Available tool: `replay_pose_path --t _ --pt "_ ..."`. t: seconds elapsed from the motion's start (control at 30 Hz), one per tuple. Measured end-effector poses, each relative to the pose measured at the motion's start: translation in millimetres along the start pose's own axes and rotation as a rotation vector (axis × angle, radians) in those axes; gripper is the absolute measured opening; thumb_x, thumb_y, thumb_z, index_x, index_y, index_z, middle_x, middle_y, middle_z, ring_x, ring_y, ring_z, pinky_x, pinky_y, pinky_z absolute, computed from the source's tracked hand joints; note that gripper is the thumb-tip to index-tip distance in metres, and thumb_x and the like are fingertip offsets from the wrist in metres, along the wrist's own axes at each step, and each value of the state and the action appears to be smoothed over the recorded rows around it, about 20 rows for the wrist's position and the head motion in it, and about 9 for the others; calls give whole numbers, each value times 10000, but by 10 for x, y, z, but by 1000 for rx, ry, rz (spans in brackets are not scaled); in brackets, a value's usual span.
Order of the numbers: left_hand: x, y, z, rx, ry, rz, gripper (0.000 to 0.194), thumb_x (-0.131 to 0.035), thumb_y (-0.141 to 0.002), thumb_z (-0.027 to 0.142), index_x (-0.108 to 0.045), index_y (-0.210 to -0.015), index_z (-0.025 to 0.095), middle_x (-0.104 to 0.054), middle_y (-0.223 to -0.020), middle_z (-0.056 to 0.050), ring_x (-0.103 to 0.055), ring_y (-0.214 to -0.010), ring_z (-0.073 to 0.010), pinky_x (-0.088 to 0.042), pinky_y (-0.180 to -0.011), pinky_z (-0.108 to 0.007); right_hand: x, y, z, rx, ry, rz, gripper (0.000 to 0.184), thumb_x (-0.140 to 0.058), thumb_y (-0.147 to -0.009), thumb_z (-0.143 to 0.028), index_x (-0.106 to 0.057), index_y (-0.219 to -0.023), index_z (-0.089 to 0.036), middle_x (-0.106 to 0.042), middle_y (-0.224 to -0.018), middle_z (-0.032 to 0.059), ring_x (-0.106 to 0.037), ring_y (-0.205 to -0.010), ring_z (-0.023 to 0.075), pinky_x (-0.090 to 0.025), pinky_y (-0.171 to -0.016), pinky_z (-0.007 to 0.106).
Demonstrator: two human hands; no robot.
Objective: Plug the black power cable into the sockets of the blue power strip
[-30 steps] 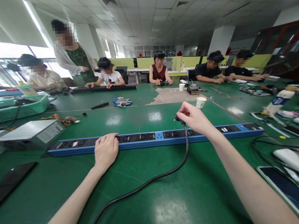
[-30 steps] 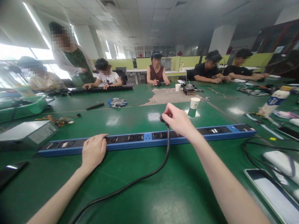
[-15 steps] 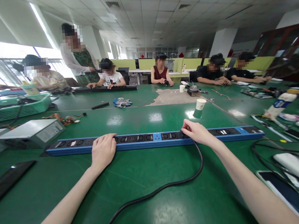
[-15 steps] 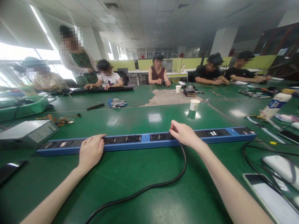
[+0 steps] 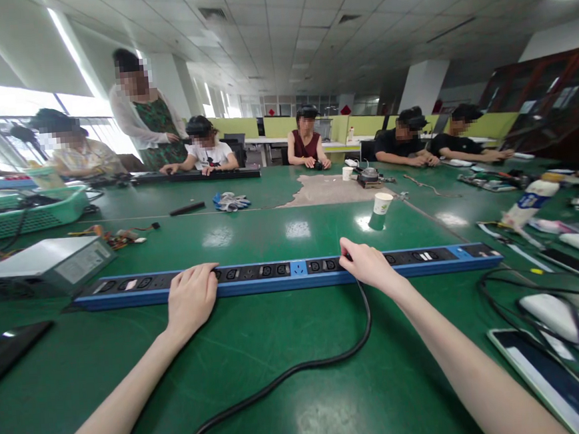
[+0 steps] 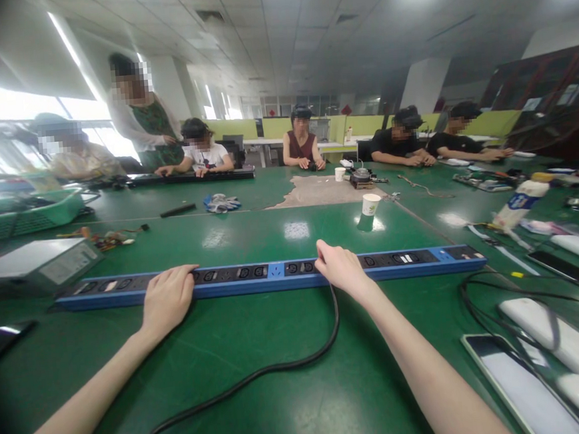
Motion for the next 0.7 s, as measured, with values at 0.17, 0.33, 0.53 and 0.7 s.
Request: replay_pose_path --t 0.17,0.33,0.53,0.7 --pt "-18 9 -10 3 -9 -6 418 -360 -1102 320 -701 -1320 217 -769 -1291 -105 -646 -1263 -306 -387 -1116 -457 -57 4 -10 9 -31 16 157 -486 -1056 -317 -607 -1138 -259 -755 -964 53 -678 -822 224 -304 -687 290" --pt "-45 8 -33 -3 -20 -5 424 -364 -1100 326 -703 -1330 217 -769 -1289 -108 -646 -1260 -314 -387 -1104 -470 122 -6 64 39 -181 82 80 -549 -1016 -313 -595 -1004 -250 -722 -871 20 -630 -755 191 -320 -678 275" --pt "-61 10 -45 -3 -11 -8 429 -369 -1093 329 -711 -1324 210 -768 -1293 -114 -646 -1256 -317 -391 -1107 -469 925 162 516 90 -469 374 182 -571 -1025 -414 -578 -975 -239 -717 -860 18 -598 -717 163 -380 -663 266" --pt "-70 14 -48 4 -1 -8 433 -383 -1082 328 -717 -1330 208 -765 -1303 -123 -646 -1261 -317 -390 -1115 -468 1296 397 1283 -50 -406 521 261 -649 -972 -484 -641 -984 -223 -729 -859 39 -588 -705 166 -408 -646 273"
Point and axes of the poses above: each hand's wrist, its own y-axis away from the middle knuckle, its own x-axis out of the back of the hand, z = x × y, the point moved 5 cm from there along -y, towards the middle knuckle
